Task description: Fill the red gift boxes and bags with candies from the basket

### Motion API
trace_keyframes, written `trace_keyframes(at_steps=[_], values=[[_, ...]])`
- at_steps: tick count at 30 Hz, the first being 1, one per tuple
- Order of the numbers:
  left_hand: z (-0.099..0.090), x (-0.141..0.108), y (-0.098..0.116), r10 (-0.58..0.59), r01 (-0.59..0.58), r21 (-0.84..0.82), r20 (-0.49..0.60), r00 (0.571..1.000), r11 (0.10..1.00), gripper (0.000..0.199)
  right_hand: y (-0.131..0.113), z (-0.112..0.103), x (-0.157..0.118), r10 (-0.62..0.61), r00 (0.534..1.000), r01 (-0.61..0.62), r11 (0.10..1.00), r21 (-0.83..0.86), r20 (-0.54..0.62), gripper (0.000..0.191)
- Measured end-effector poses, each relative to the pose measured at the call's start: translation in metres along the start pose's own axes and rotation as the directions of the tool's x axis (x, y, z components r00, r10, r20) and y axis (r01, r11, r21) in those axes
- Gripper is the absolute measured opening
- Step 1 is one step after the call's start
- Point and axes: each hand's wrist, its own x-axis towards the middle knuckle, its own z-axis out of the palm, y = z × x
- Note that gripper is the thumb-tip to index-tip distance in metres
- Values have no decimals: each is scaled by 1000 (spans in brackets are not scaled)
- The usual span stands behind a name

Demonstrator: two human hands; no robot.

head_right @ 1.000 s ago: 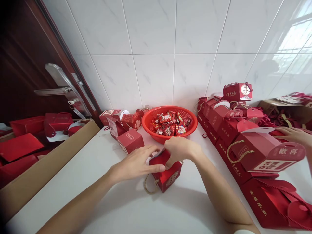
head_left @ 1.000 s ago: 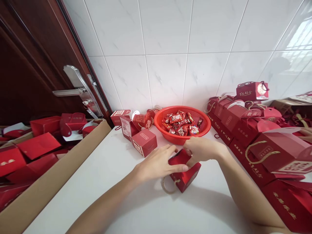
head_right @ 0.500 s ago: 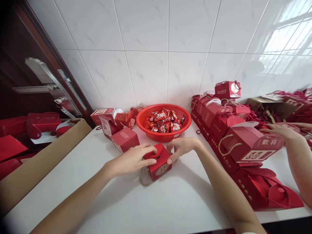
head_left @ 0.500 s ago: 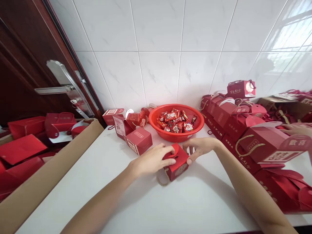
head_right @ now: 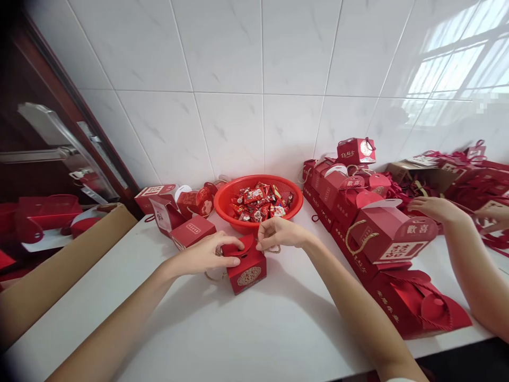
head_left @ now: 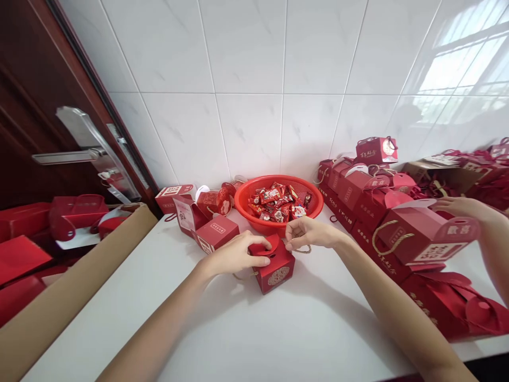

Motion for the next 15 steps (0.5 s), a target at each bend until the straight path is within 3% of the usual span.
trace_keyframes(at_steps=[8,12,15], values=[[6,-6,6,-120,116,-53,-62,991,992,45,4,10,2,25,997,-33,994,-107,-76,39],[7,-3,4,-23,10,-76,-168,985,997,41,8,9,6,7,990,-10,1000,-25,-137,31],[1,-6,8,25,-110,-262,-309,951,959,43,0,7,4,-44,963,67,995,76,-266,28]])
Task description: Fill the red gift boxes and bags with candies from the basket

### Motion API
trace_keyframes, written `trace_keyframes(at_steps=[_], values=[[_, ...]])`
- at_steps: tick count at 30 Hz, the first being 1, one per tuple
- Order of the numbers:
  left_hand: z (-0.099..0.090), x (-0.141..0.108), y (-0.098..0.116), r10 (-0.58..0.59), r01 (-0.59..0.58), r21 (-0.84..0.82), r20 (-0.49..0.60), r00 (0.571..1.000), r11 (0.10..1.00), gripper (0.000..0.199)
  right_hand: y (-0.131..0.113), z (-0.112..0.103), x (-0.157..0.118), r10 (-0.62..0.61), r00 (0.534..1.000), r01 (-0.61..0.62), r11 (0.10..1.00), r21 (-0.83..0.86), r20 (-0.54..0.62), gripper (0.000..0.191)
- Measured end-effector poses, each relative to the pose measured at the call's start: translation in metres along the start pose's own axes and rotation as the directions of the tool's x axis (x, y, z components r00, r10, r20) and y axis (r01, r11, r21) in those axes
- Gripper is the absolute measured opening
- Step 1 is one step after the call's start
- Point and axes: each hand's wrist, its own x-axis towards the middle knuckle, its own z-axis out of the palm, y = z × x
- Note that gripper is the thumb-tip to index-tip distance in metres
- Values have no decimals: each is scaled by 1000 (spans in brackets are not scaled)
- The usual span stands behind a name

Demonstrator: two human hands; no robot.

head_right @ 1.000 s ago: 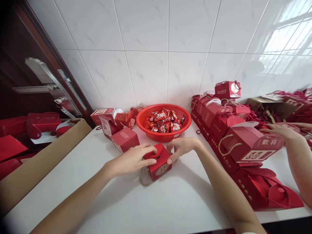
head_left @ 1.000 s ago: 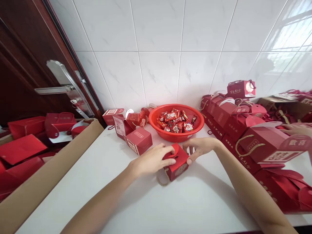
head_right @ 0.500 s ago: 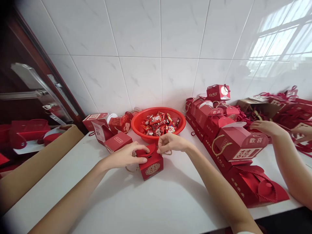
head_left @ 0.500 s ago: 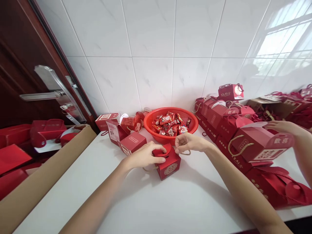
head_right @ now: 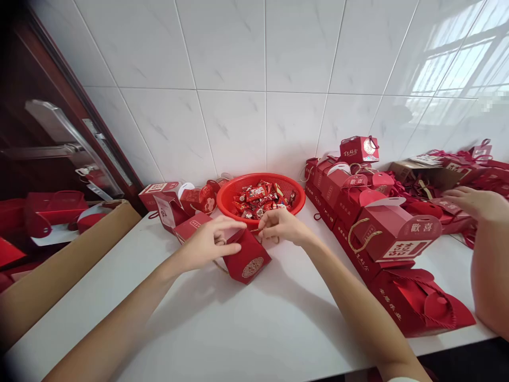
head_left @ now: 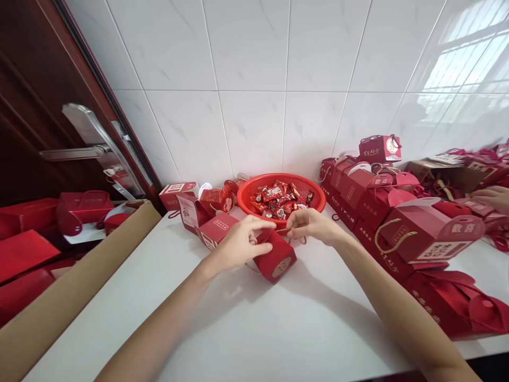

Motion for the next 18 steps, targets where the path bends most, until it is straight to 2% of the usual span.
trace_keyframes(at_steps=[2,4,6,8,11,14,18], values=[[-5,-3,8,58,-76,-217,-86,995,973,41,-10,-1,-4,-57,994,65,994,91,-92,27],[-10,-7,15,130,-169,-412,-121,984,895,39,-22,0,-10,-108,983,134,974,183,-150,27],[-12,-11,21,207,-229,-550,-103,973,803,40,-34,4,-18,-144,976,183,949,256,-164,29],[-10,-15,24,269,-248,-616,-61,961,747,43,-43,10,-26,-169,971,211,936,280,-167,32],[-3,-22,28,338,-288,-606,-35,941,742,50,-52,25,-37,-211,963,244,947,211,-170,42],[2,-30,35,404,-364,-522,-39,914,771,57,-51,48,-43,-248,950,271,956,108,-189,51],[4,-41,42,405,-380,-339,2,914,861,65,-41,77,-41,-259,937,299,941,156,-235,45]])
